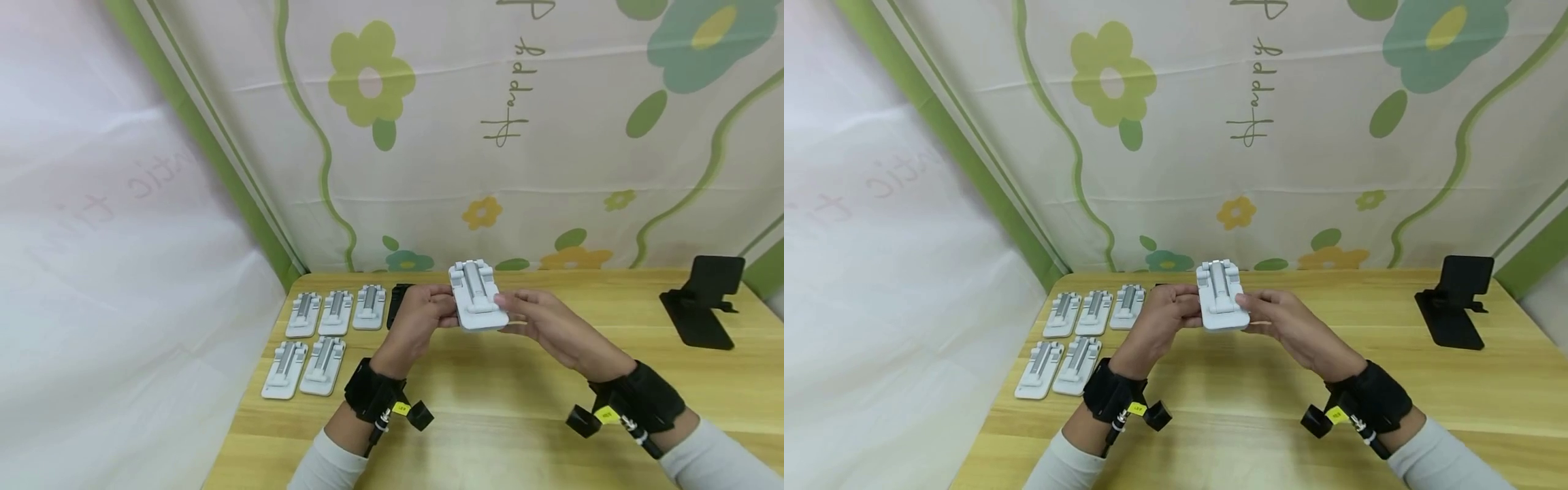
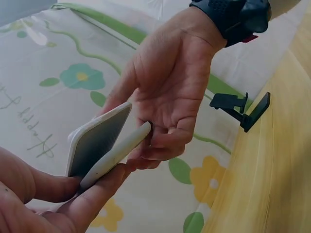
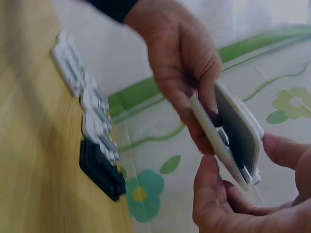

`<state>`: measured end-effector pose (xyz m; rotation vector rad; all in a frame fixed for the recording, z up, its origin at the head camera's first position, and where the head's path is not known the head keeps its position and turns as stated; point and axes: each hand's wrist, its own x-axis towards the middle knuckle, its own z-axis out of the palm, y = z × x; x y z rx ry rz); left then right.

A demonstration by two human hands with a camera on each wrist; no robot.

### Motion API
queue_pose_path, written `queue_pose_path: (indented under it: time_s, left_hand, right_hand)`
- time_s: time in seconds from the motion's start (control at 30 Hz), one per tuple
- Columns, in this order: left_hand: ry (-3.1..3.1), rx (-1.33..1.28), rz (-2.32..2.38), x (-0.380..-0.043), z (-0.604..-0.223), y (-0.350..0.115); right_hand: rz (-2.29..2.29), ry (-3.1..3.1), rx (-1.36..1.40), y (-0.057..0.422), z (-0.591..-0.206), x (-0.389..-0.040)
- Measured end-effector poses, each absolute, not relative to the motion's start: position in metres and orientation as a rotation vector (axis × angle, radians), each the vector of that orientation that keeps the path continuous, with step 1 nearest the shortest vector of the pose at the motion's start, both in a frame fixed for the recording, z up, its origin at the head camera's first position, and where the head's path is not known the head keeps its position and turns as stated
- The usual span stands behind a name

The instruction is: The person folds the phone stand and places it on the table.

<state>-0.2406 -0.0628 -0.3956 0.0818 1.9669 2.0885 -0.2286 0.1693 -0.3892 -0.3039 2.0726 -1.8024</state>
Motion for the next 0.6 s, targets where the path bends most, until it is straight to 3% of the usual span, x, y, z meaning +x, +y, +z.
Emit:
queue_pose_path:
  time_s: [0.6]
  left_hand:
    - [1.964, 0.129, 1.994, -0.2432, -0.3998, -0.0685]
  right_hand:
    - [-1.815, 1.916, -0.323, 0.1704, -0.3999, -0.232]
